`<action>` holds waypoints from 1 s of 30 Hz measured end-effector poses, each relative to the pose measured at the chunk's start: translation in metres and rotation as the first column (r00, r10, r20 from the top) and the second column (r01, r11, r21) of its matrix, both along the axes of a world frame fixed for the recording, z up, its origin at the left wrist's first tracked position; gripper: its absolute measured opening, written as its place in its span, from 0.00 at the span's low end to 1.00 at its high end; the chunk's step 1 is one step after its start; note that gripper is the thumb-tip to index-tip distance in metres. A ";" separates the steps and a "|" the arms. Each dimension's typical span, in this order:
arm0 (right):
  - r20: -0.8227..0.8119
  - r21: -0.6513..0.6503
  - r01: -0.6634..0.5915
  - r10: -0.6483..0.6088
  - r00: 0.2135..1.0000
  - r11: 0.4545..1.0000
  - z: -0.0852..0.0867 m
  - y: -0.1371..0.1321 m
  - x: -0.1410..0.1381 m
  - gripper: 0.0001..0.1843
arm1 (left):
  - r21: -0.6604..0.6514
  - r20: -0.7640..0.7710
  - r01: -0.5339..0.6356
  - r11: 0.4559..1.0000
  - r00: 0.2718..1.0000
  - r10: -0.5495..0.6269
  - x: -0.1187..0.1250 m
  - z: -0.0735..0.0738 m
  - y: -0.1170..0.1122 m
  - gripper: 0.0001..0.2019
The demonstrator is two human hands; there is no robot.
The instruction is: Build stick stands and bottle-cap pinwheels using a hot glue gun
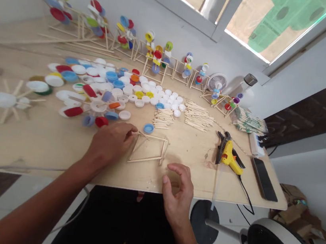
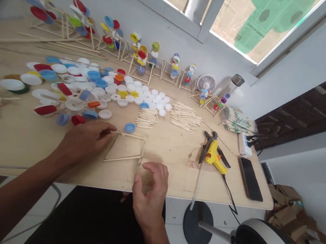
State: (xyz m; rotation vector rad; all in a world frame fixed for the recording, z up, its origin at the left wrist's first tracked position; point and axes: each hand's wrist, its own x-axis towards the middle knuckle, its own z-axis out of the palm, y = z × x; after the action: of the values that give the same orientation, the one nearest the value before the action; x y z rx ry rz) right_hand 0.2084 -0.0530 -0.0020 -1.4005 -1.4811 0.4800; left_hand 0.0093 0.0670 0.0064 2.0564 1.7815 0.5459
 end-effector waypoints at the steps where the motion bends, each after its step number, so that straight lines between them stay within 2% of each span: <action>1: 0.007 0.006 -0.008 0.008 1.000 1.000 0.000 -0.001 -0.001 0.12 | 0.006 -0.014 0.006 1.000 1.000 -0.006 0.001 0.000 0.000 0.14; 18: 0.026 0.043 -0.060 0.059 0.998 0.997 0.004 -0.006 -0.010 0.11 | -0.112 -0.120 -0.003 0.994 0.993 -0.011 0.002 0.005 0.000 0.13; 30: 0.047 0.032 -0.043 0.041 0.998 0.999 0.001 -0.008 -0.004 0.10 | -0.058 -0.102 0.003 0.998 0.995 -0.009 0.004 -0.001 0.005 0.11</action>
State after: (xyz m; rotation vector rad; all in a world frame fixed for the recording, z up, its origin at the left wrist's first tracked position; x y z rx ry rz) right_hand 0.2040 -0.0606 -0.0012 -1.3656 -1.5516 0.4503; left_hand 0.0137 0.0723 0.0058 2.0843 1.8253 0.3893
